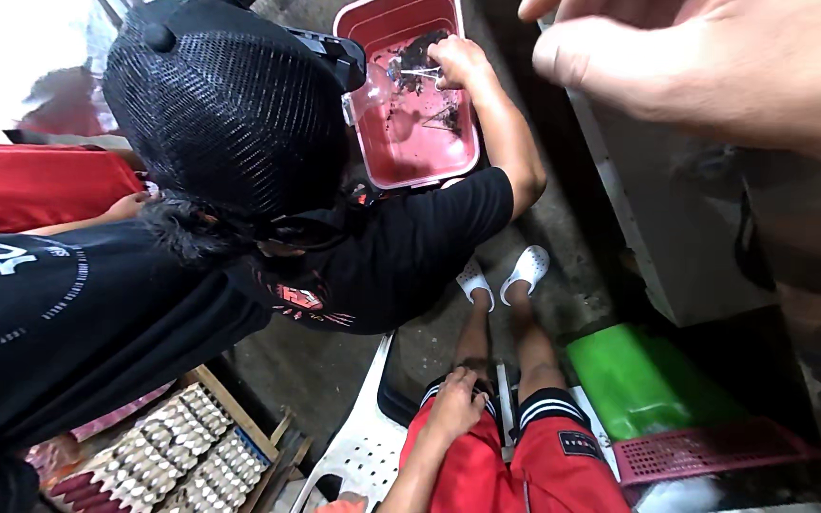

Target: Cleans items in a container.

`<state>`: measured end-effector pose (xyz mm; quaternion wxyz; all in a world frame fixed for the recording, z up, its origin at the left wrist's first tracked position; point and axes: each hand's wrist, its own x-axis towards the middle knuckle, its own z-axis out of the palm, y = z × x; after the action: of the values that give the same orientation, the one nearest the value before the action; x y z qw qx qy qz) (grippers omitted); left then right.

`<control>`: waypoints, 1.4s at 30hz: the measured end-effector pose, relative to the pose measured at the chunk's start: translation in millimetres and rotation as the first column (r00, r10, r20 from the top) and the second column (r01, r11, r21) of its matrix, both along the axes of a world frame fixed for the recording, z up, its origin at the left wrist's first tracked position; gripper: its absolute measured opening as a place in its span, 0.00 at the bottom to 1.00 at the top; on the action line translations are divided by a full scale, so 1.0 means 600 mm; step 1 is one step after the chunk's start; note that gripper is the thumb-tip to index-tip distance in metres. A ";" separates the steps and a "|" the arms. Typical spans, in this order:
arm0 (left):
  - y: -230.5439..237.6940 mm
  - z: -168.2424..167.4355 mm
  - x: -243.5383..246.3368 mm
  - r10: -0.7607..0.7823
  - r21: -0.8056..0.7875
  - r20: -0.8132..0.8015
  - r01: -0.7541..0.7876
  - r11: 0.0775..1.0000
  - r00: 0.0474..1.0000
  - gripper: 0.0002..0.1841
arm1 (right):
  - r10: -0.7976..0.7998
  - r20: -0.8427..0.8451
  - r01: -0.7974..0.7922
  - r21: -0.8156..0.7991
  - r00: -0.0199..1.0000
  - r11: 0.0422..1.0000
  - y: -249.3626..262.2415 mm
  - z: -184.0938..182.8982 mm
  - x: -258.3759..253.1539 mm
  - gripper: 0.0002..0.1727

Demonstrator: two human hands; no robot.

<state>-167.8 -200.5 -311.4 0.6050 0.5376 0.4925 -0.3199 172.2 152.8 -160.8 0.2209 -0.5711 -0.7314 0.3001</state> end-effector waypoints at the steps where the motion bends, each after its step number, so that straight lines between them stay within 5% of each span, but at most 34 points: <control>1: -0.002 0.000 0.000 -0.002 0.004 -0.002 0.002 1.000 1.000 0.24 | 0.090 0.018 -0.088 -0.099 0.996 0.991 0.002 -0.006 0.007 0.19; 4: -0.004 0.000 -0.001 -0.006 -0.009 -0.017 0.006 1.000 1.000 0.25 | 0.275 0.146 -0.211 -0.346 0.950 0.914 0.007 -0.002 0.007 0.22; 6: -0.002 0.000 0.001 -0.010 -0.019 -0.012 0.010 1.000 1.000 0.25 | 0.211 0.222 -0.041 -0.590 0.952 0.806 0.013 0.054 -0.055 0.22; 8: -0.001 0.002 0.003 -0.011 -0.011 -0.002 0.011 1.000 1.000 0.25 | 0.129 0.261 0.079 -0.660 0.957 0.747 0.019 0.078 -0.091 0.23; 42: 0.014 0.007 0.023 -0.006 -0.003 0.008 0.006 1.000 1.000 0.25 | 0.174 0.254 0.037 -0.657 0.951 0.753 0.018 0.078 -0.089 0.23</control>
<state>-154.2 -192.0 -307.1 0.6069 0.5395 0.4881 -0.3200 118.7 163.6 -114.1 -0.1173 -0.6232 -0.6256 0.4544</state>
